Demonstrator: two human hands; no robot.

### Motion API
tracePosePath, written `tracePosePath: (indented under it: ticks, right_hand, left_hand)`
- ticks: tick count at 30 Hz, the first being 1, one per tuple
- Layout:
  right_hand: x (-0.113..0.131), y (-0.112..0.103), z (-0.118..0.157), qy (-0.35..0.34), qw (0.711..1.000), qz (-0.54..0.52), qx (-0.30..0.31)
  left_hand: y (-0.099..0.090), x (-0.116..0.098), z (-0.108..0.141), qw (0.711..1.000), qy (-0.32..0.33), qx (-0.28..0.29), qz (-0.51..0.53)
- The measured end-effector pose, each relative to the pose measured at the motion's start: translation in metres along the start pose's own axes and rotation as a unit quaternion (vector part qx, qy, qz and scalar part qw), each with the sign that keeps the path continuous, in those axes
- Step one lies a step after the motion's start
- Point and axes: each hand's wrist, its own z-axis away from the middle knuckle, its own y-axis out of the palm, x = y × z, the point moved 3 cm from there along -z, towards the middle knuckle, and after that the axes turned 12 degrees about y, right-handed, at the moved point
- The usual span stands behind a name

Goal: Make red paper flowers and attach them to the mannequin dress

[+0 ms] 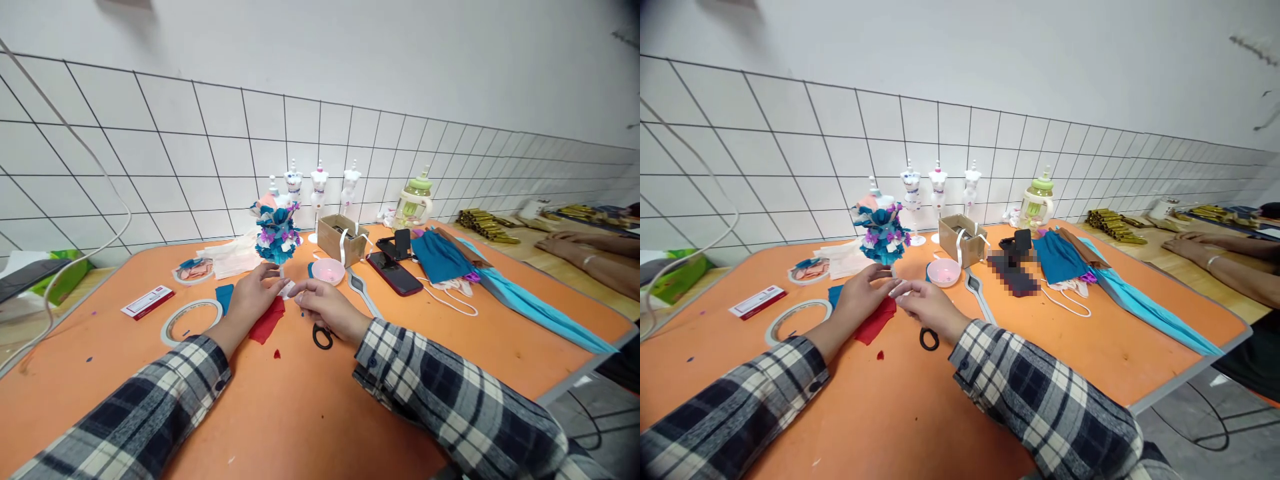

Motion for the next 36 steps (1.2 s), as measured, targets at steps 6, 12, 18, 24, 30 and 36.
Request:
tracePosePath:
  ticks: [6, 12, 18, 24, 30, 36]
  right_hand:
    - [-0.004, -0.022, 0.013, -0.064, 0.855, 0.484, -0.175]
    - [-0.004, -0.027, 0.019, -0.032, 0.799, 0.581, -0.150]
    - [-0.008, -0.030, 0.024, -0.028, 0.780, 0.617, -0.106]
    - [-0.010, -0.036, 0.019, -0.038, 0.780, 0.612, -0.129]
    - [-0.012, -0.036, 0.017, -0.047, 0.788, 0.600, -0.130]
    - [-0.012, -0.036, 0.018, -0.053, 0.785, 0.602, -0.135]
  left_hand:
    - [-0.027, -0.008, 0.014, 0.997, 0.013, -0.081, -0.014]
    - [-0.085, 0.000, 0.054, 0.995, 0.048, -0.081, -0.031]
    - [-0.125, 0.024, 0.087, 0.956, 0.147, 0.138, -0.215]
    - [-0.111, 0.038, 0.083, 0.948, 0.077, 0.206, -0.230]
    - [-0.107, 0.048, 0.084, 0.968, 0.040, 0.182, -0.166]
    - [-0.115, 0.047, 0.087, 0.995, -0.040, -0.024, 0.086]
